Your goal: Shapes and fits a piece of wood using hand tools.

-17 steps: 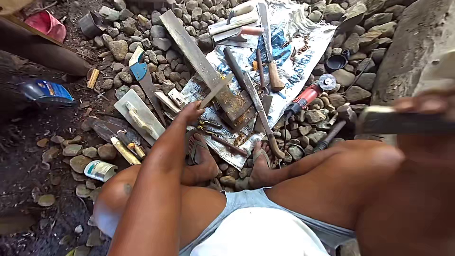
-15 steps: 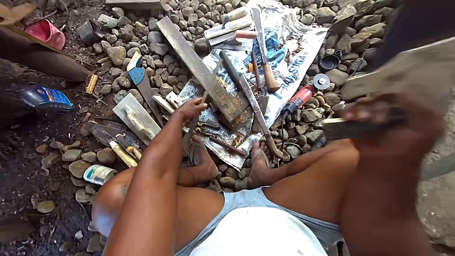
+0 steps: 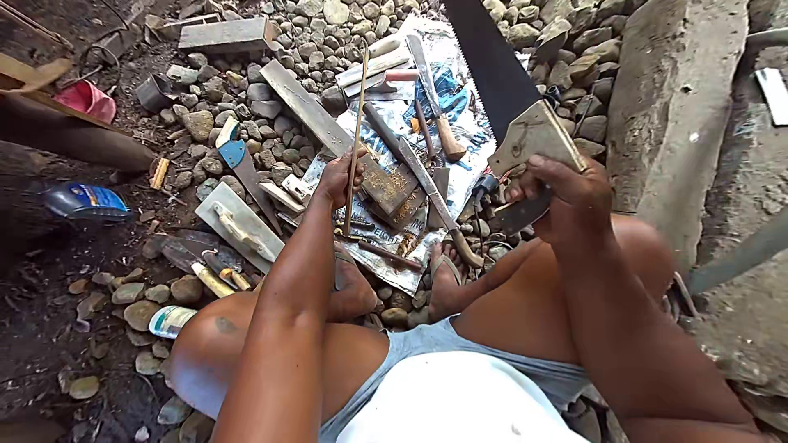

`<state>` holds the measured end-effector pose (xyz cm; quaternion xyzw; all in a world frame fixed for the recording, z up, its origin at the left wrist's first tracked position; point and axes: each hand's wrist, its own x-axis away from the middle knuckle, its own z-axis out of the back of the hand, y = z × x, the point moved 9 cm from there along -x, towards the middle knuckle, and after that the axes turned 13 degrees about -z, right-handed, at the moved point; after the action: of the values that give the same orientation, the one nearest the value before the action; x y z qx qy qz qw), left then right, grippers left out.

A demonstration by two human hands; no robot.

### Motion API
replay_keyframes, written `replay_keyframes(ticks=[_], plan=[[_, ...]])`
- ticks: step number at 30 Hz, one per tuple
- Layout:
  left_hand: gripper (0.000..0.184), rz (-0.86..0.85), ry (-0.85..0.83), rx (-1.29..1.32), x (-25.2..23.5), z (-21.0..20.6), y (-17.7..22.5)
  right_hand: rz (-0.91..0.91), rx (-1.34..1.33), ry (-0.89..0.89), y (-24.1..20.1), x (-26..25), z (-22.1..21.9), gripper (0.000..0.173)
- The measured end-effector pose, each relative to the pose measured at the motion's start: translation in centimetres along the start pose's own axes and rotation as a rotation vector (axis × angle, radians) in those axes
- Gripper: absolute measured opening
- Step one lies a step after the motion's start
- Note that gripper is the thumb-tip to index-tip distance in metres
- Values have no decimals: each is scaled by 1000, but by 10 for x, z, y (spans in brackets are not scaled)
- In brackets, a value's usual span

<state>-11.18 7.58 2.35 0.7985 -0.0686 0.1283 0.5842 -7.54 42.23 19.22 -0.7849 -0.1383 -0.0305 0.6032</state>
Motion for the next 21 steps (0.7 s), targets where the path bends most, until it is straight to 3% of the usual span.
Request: replay_keyframes(ticks=[6,11,13,16,21], plan=[[39,-67,115,-84,-2,17,-13,-22,28,32,5,3,3,5],[37,-100,165,-363,-5,34,-19,76,69,-6,1,8,-6,9],[37,-119,165,-537,-8,40,-18,133,48,-119,-2,9,-14,21],[41,-76,117,-803,-17,47,-25,-10,55,-228,10,5,-33,53],[50,1,48,-1135,-38,47,-36,-277,183,9,89,-12,-43,49]])
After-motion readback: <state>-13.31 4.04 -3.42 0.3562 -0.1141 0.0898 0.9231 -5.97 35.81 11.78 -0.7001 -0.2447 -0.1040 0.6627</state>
